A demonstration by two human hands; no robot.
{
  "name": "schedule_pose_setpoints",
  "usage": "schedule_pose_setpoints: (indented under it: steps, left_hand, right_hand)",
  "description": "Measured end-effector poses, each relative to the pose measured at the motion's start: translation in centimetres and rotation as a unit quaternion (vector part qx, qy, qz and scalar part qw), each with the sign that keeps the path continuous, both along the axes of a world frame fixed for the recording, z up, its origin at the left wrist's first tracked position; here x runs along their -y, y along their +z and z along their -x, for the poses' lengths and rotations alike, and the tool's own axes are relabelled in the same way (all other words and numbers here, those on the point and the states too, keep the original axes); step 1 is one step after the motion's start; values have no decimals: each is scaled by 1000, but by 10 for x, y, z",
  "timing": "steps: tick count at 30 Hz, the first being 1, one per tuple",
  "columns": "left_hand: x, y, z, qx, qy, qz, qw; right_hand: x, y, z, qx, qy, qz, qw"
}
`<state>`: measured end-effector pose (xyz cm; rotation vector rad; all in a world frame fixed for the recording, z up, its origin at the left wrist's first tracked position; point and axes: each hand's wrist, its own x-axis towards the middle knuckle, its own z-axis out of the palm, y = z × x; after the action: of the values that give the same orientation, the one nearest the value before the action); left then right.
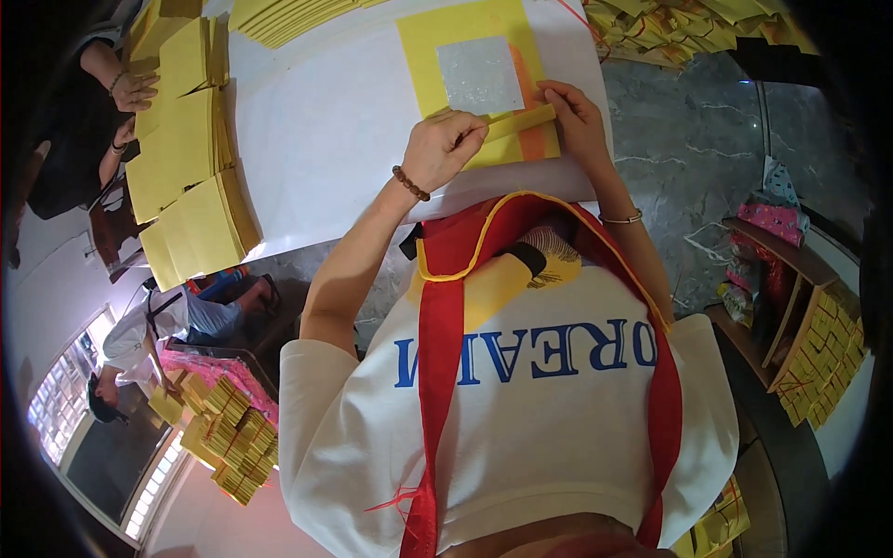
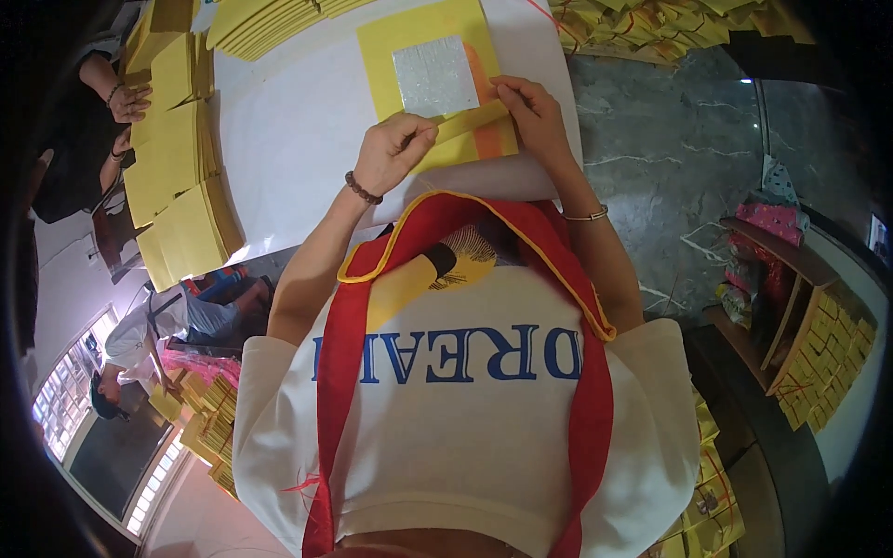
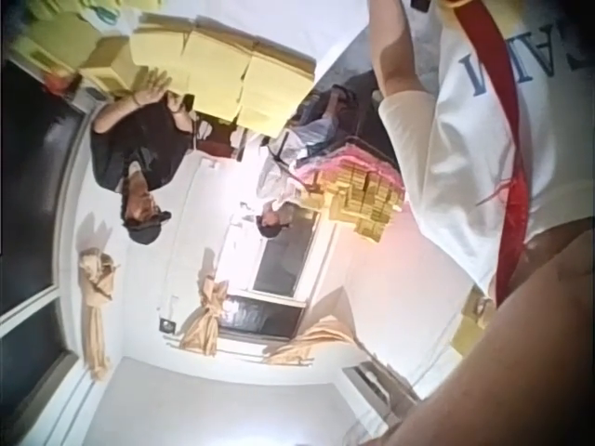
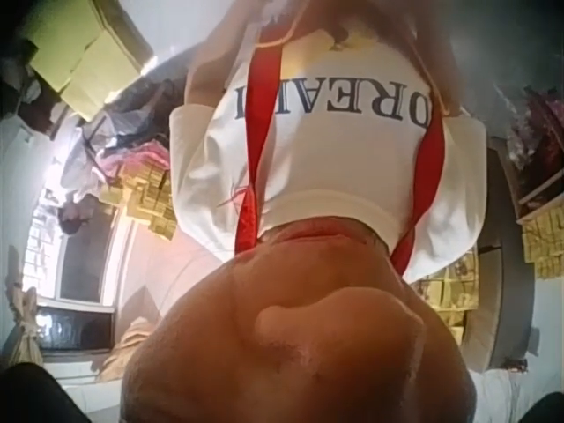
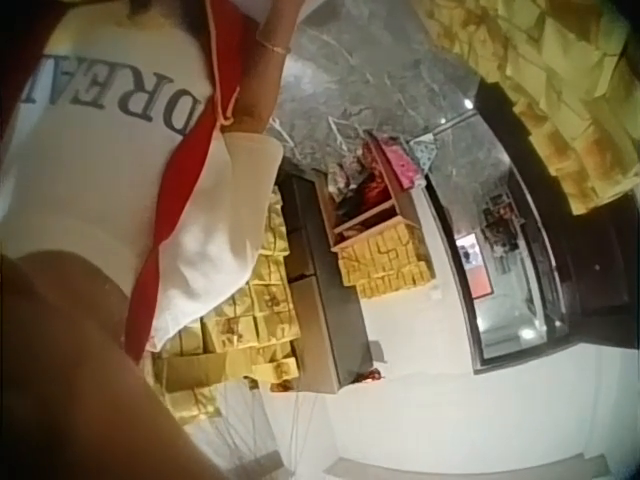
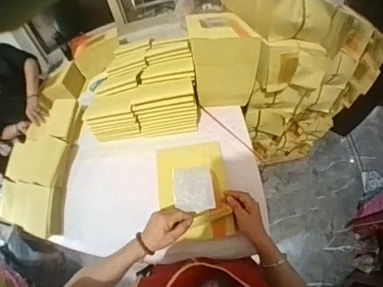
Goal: Organizing and stacking yellow ritual joss paper sheets on a workbench.
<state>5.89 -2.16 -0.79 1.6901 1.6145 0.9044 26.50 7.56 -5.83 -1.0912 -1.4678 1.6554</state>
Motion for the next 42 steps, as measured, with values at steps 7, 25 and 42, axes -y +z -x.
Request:
schedule_pose_setpoints:
  steps: [7,25,42]
  left_hand:
    - [1,-9,5,39,15,31,999]
    - [4,6,17,96,-3,55,994]
    - [12,15,43,-337,2,-248,908]
  right_hand:
    - [-1,8,-1,2,6,-9,1000]
    - [-8,-6,-12,33,100,-210,972]
    - [-9,50,-18,108,116,-380,911]
